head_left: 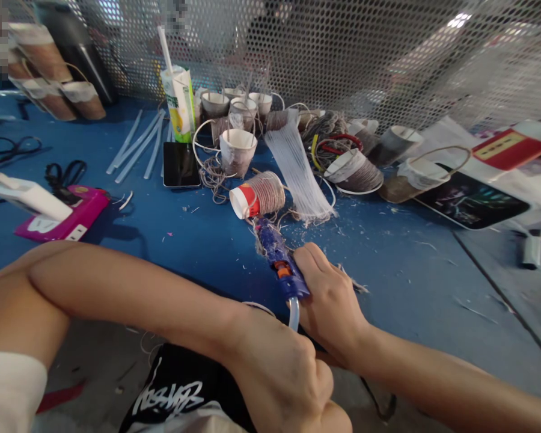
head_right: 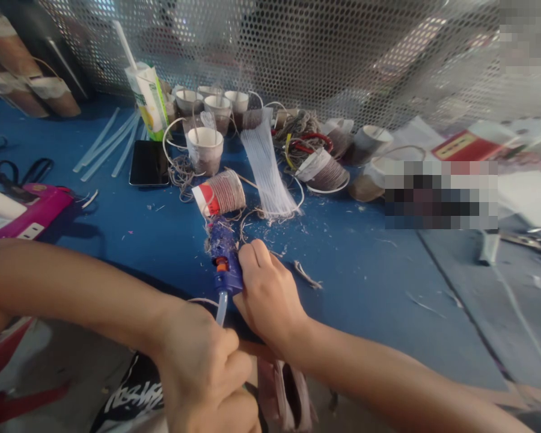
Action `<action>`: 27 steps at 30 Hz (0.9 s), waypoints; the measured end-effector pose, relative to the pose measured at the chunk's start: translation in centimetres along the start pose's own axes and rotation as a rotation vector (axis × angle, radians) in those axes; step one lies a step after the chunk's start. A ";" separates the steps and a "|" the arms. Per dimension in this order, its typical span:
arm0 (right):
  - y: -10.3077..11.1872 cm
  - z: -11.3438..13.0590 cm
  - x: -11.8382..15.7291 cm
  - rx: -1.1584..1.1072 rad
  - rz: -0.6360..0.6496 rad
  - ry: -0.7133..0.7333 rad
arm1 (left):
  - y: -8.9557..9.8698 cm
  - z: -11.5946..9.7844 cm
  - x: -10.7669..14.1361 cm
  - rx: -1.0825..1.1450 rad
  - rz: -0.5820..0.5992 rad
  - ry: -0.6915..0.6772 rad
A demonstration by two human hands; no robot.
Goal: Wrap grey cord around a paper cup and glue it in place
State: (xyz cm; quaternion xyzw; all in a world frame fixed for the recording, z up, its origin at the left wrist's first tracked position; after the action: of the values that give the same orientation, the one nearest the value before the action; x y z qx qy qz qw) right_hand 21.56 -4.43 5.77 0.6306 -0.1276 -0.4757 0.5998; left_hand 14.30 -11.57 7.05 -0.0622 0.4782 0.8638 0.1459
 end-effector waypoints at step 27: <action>-0.2 -0.3 -0.1 -0.010 0.074 -0.065 | -0.8 0.7 0.1 0.190 0.049 0.001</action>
State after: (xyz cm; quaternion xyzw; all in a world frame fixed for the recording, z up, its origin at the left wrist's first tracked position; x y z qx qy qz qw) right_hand 21.67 -4.13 5.56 0.6068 -0.1679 -0.4742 0.6154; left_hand 14.42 -10.54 6.79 -0.0370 0.5595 0.8178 0.1297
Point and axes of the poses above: each hand's wrist, its own x-axis away from the middle knuckle, its own y-axis out of the back of the hand, z = x × y, the point moved 4 cm from there along -x, towards the middle knuckle
